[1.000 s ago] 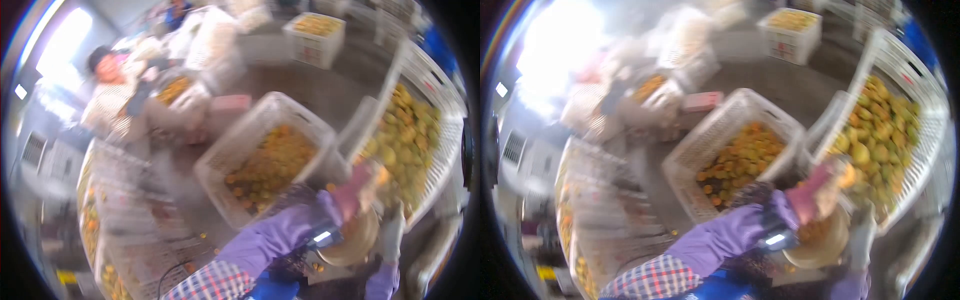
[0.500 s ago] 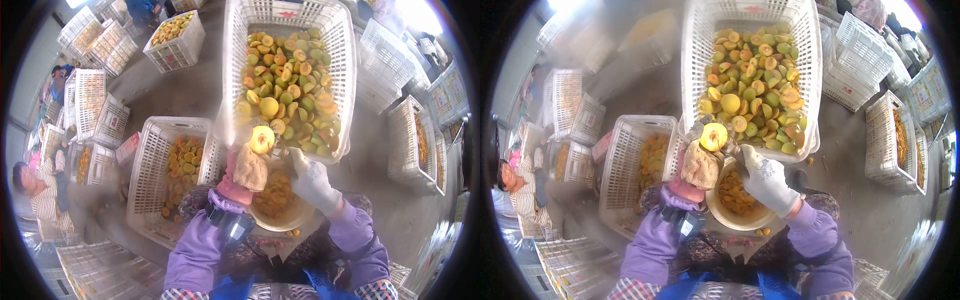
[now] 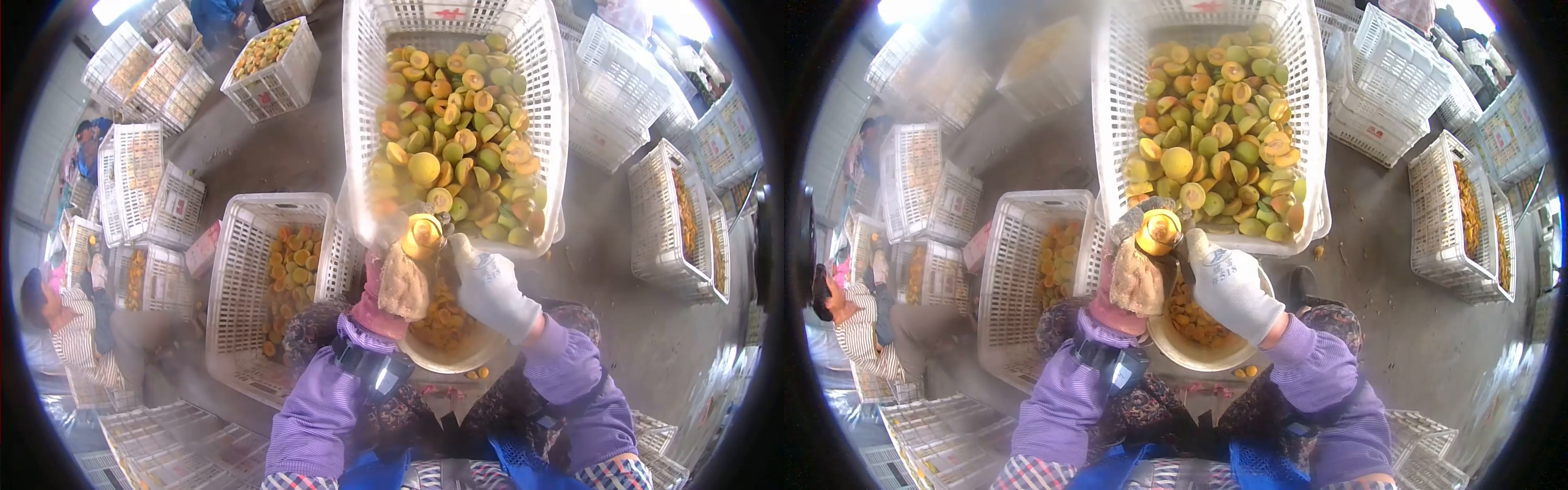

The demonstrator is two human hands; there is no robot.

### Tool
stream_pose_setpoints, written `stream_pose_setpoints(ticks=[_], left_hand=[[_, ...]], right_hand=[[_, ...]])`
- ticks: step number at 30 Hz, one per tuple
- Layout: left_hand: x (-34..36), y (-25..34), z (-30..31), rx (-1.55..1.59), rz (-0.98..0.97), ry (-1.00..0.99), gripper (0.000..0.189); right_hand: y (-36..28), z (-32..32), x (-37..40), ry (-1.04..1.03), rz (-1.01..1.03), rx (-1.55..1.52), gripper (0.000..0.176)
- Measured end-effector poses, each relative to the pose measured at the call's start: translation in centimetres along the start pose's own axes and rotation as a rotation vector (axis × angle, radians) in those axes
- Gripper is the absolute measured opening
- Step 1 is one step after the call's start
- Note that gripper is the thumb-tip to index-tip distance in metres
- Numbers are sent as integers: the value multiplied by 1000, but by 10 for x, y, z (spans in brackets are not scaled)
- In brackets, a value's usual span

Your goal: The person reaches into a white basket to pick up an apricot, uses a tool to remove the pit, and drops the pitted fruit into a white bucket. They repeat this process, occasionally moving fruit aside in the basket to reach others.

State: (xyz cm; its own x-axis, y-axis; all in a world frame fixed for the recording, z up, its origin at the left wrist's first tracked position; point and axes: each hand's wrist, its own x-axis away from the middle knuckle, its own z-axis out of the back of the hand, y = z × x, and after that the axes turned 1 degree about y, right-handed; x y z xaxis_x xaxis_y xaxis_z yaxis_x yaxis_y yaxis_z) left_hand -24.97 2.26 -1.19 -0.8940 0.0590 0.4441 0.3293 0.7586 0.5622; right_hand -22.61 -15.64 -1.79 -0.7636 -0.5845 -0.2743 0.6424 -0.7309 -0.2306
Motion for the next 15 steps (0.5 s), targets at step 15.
stream_pose_setpoints(ticks=[15], left_hand=[[-35, -2, 21, -362, -321, -263, 36]], right_hand=[[-24, 23, -11, -156, -175, -592, 48]])
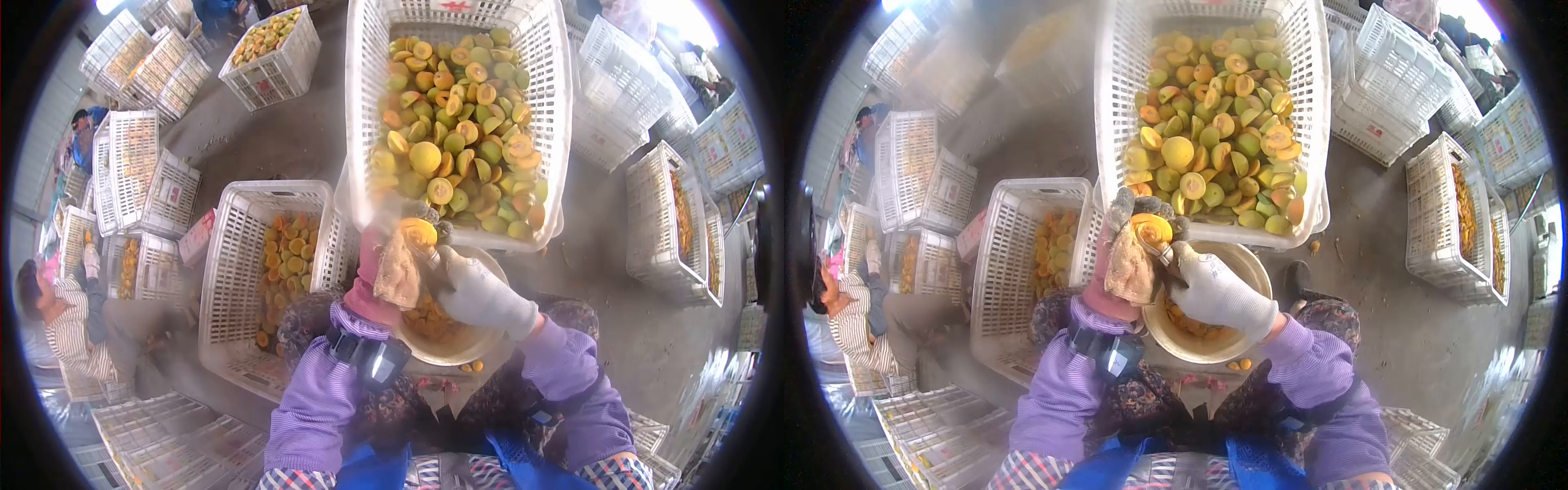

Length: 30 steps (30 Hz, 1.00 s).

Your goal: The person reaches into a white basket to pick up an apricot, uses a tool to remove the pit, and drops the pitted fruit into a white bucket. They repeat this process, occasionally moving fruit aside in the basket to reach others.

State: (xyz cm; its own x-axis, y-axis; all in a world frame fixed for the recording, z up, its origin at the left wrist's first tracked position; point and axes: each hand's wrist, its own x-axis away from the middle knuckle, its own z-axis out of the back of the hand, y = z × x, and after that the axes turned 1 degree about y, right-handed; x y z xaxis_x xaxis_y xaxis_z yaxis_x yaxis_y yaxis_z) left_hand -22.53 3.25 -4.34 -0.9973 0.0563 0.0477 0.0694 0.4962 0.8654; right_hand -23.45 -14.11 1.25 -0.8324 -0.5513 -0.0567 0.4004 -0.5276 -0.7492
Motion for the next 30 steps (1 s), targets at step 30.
stream_pose_setpoints(ticks=[30], left_hand=[[-7, 17, -60, -417, -191, -30, 30]], right_hand=[[11, 33, 22, -473, -474, -749, 18]])
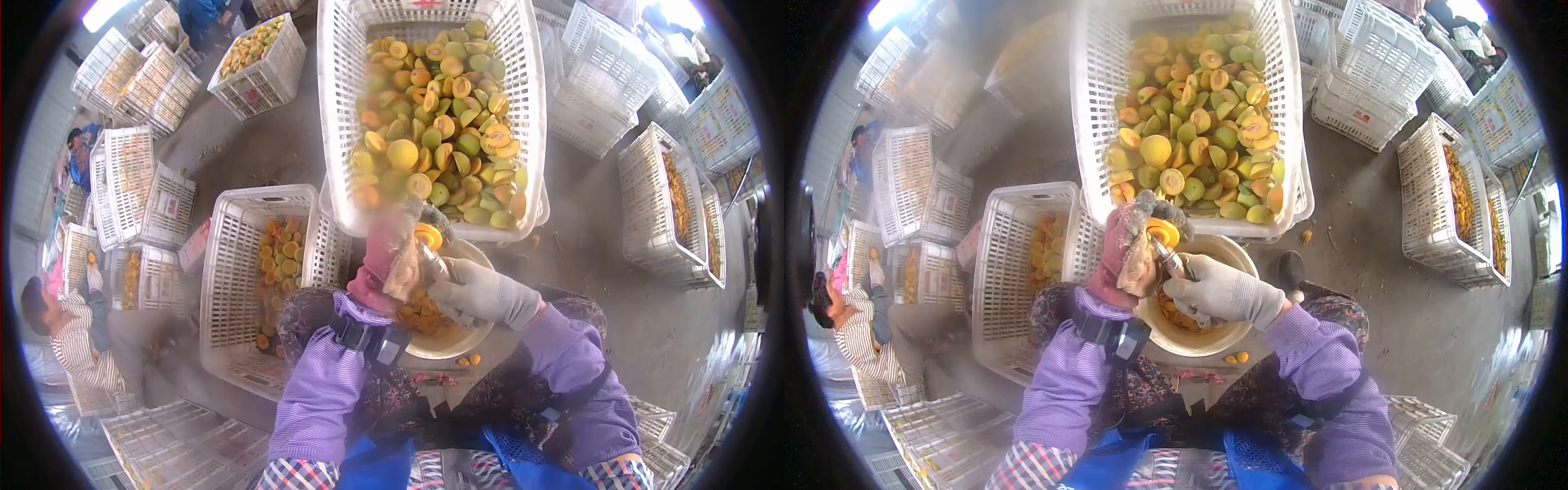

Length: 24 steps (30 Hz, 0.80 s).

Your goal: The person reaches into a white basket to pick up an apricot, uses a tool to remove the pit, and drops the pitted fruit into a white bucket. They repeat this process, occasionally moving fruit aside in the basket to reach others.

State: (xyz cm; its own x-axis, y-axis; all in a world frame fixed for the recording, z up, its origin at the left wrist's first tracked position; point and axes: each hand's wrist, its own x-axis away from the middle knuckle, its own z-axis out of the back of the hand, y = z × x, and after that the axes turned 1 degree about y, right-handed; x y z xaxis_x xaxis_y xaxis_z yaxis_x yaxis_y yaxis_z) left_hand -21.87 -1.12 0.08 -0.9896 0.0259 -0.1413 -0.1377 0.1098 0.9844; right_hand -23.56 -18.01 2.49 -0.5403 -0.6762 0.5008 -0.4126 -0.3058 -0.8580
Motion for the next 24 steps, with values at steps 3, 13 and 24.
stream_pose_setpoints(ticks=[3, 13, 24], left_hand=[[-1, -4, 4, 43, 42, 16, 27], [-10, -82, 31, -339, -30, -13, 64], [11, 28, 117, -474, -112, 304, 37]], right_hand=[[4, -4, 0, -12, 24, -27, 16], [40, -1, 6, 401, 279, 795, 22], [50, 8, 24, 538, 212, 1251, 24]])
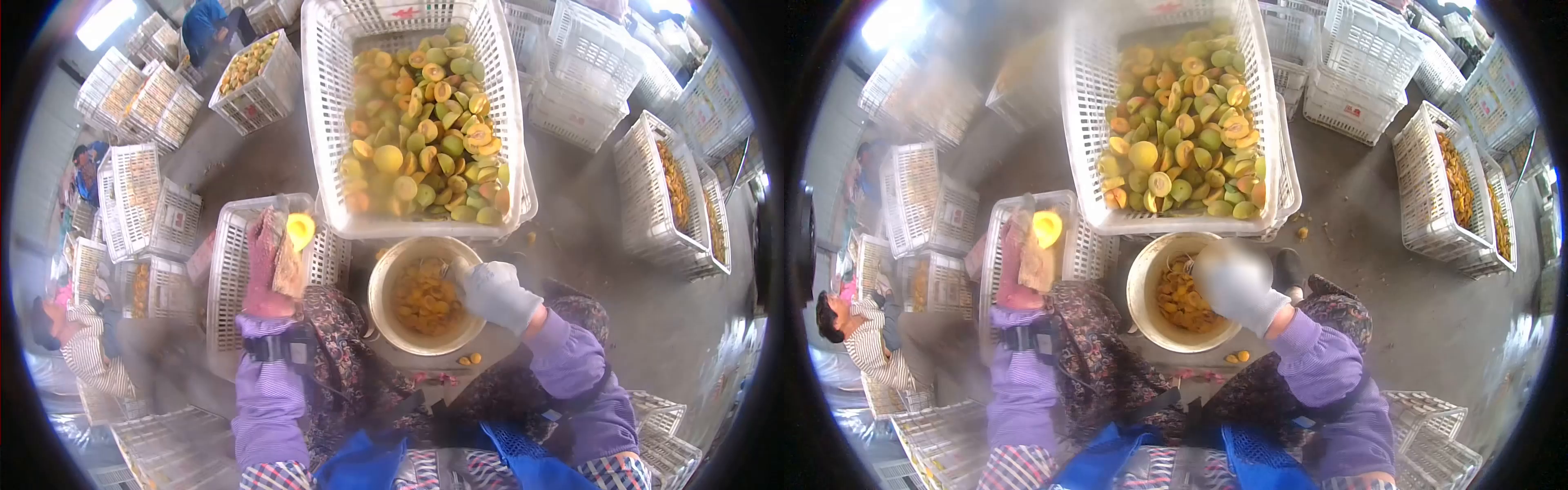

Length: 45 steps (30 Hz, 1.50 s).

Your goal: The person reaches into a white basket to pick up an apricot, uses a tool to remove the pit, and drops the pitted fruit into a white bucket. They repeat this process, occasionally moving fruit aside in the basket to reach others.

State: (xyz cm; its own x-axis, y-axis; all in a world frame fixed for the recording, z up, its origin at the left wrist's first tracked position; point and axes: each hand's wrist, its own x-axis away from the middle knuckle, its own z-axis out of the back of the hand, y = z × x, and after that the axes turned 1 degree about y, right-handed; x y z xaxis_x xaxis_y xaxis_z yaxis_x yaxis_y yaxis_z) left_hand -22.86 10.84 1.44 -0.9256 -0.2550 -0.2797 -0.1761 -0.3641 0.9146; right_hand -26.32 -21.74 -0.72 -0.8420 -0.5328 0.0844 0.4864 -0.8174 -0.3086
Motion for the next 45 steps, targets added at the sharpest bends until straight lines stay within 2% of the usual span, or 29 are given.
stream_pose_setpoints(ticks=[1, 3, 4, 7, 9, 10, 11, 14, 17, 18, 20, 23, 27, 31, 35, 39, 40, 42, 44, 45], left_hand=[[-4, -8, 17, -338, -59, -27, 41], [-18, -2, 40, -964, -13, -196, 51], [-18, 2, 31, -1188, -19, -134, 59], [-41, 16, -16, -901, -237, -215, 57], [-62, 43, -66, -843, -279, -433, 52], [-72, 37, -91, -833, -306, -458, 51], [-81, 25, -111, -821, -335, -483, 51], [-104, -16, -147, -1007, -232, -555, 51], [-104, -4, -145, -880, -228, -540, 45], [-104, -6, -144, -682, -251, -463, 44], [-98, -8, -137, -667, -372, -401, 42], [-58, 19, -118, -641, -543, -307, 41], [2, 45, -108, -356, -474, -333, 40], [40, 19, -96, -445, -542, -412, 39], [47, -1, -101, -559, -623, -441, 39], [52, 1, -118, -659, -688, -373, 39], [50, 3, -128, -466, -571, -348, 39], [42, 8, -153, 216, -224, -264, 42], [39, 6, -151, 172, -210, -264, 42], [38, 4, -151, 266, -127, -254, 41]], right_hand=[[0, 3, 2, 12, 4, -5, 25], [-1, 12, 4, 36, 12, -18, 27], [0, 14, 6, 31, -6, -11, 28], [6, 20, 8, 67, -52, -30, 31], [10, 22, 7, 161, -66, -115, 32], [10, 24, 4, 117, -118, -28, 32], [13, 23, 3, 168, -98, -57, 31], [23, 24, 1, 273, -83, -134, 27], [20, 36, 0, 309, -114, -198, 21], [20, 38, -1, 339, -103, -213, 19], [19, 41, -5, 407, -72, -236, 17], [10, 39, -11, 469, -51, -255, 16], [-9, 40, -21, 471, -55, -286, 19], [-15, 24, -25, 540, -16, -252, 20], [-13, 18, -27, 489, -27, -201, 24], [-12, 2, -30, 483, -28, -179, 40], [-11, -1, -31, 480, -4, -172, 43], [-10, -5, -33, 458, 20, -191, 47], [-11, -4, -36, 423, 26, -244, 49], [-12, -5, -36, 363, 14, -262, 48]])
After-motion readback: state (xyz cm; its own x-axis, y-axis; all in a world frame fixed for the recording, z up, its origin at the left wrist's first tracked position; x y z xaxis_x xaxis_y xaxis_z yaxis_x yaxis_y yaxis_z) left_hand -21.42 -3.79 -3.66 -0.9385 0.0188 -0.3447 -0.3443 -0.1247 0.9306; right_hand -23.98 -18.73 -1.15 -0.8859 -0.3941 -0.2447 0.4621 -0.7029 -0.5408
